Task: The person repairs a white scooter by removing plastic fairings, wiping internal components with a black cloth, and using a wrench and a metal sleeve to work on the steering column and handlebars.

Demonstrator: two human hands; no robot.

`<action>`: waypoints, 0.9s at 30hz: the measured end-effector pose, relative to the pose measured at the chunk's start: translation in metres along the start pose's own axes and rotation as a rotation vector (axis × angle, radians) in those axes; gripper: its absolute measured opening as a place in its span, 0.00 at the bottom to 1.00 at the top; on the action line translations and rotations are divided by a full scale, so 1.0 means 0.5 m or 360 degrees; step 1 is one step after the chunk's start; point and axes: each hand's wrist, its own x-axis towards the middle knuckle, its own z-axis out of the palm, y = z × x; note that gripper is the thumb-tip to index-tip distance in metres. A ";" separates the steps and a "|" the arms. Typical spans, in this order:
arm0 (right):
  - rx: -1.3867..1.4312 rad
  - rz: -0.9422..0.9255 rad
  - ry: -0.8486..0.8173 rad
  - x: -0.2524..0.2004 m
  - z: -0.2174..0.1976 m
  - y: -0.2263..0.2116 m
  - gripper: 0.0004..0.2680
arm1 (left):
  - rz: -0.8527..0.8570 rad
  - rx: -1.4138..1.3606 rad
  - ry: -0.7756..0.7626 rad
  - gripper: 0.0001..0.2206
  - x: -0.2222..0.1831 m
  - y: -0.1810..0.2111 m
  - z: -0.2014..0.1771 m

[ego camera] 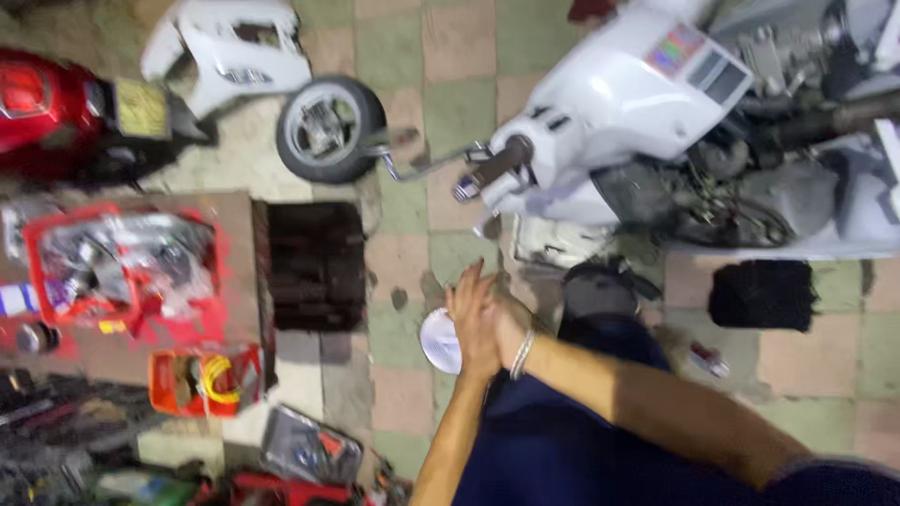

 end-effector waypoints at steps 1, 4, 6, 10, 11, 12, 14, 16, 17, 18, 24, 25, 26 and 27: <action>0.0307 0.0112 -0.0087 0.010 0.050 -0.016 0.23 | 0.0172 0.0507 0.0079 0.26 0.019 -0.049 -0.021; 0.0961 0.0288 -0.0230 0.031 0.104 -0.066 0.25 | 0.0222 0.0580 0.0007 0.25 0.147 -0.224 -0.104; 0.0430 0.0297 -0.0314 -0.002 0.031 -0.070 0.24 | -0.0497 0.0478 -0.0099 0.20 0.237 -0.330 -0.119; -0.0589 0.0150 0.0542 0.068 -0.080 0.043 0.14 | -0.0594 0.0423 -0.0330 0.14 0.337 -0.464 -0.153; -0.0370 0.0338 0.0708 0.093 -0.108 0.081 0.14 | -0.0613 -0.0028 -0.0436 0.10 0.368 -0.480 -0.165; -0.0140 0.0523 0.0860 0.126 -0.134 0.118 0.14 | -0.0638 -0.0479 -0.0542 0.07 0.413 -0.489 -0.171; 0.0222 0.0672 0.1135 0.173 -0.148 0.188 0.14 | -0.0679 -0.0078 -0.0625 0.08 0.489 -0.480 -0.220; 0.0513 0.0679 0.1379 0.228 -0.160 0.227 0.14 | -0.0696 0.0308 -0.0732 0.11 0.604 -0.470 -0.226; 0.0626 0.0640 0.1464 0.262 -0.158 0.229 0.14 | -0.0687 0.0402 -0.0796 0.14 0.676 -0.465 -0.226; 0.0723 0.0579 0.1533 0.304 -0.159 0.224 0.14 | -0.0676 0.0496 -0.0859 0.18 0.744 -0.467 -0.226; 0.1217 0.0511 0.1788 0.389 -0.015 0.240 0.14 | -0.0056 0.1083 -0.1098 0.21 0.889 -0.583 -0.191; 0.1321 0.0509 0.1830 0.413 0.004 0.238 0.15 | -0.0037 0.1086 -0.1138 0.21 0.899 -0.602 -0.178; 0.1493 0.0531 0.1898 0.433 0.015 0.237 0.14 | -0.0087 0.1083 -0.1231 0.20 0.916 -0.618 -0.170; 0.1509 0.0515 0.1947 0.446 0.021 0.237 0.14 | -0.0136 0.1085 -0.1366 0.19 0.935 -0.635 -0.141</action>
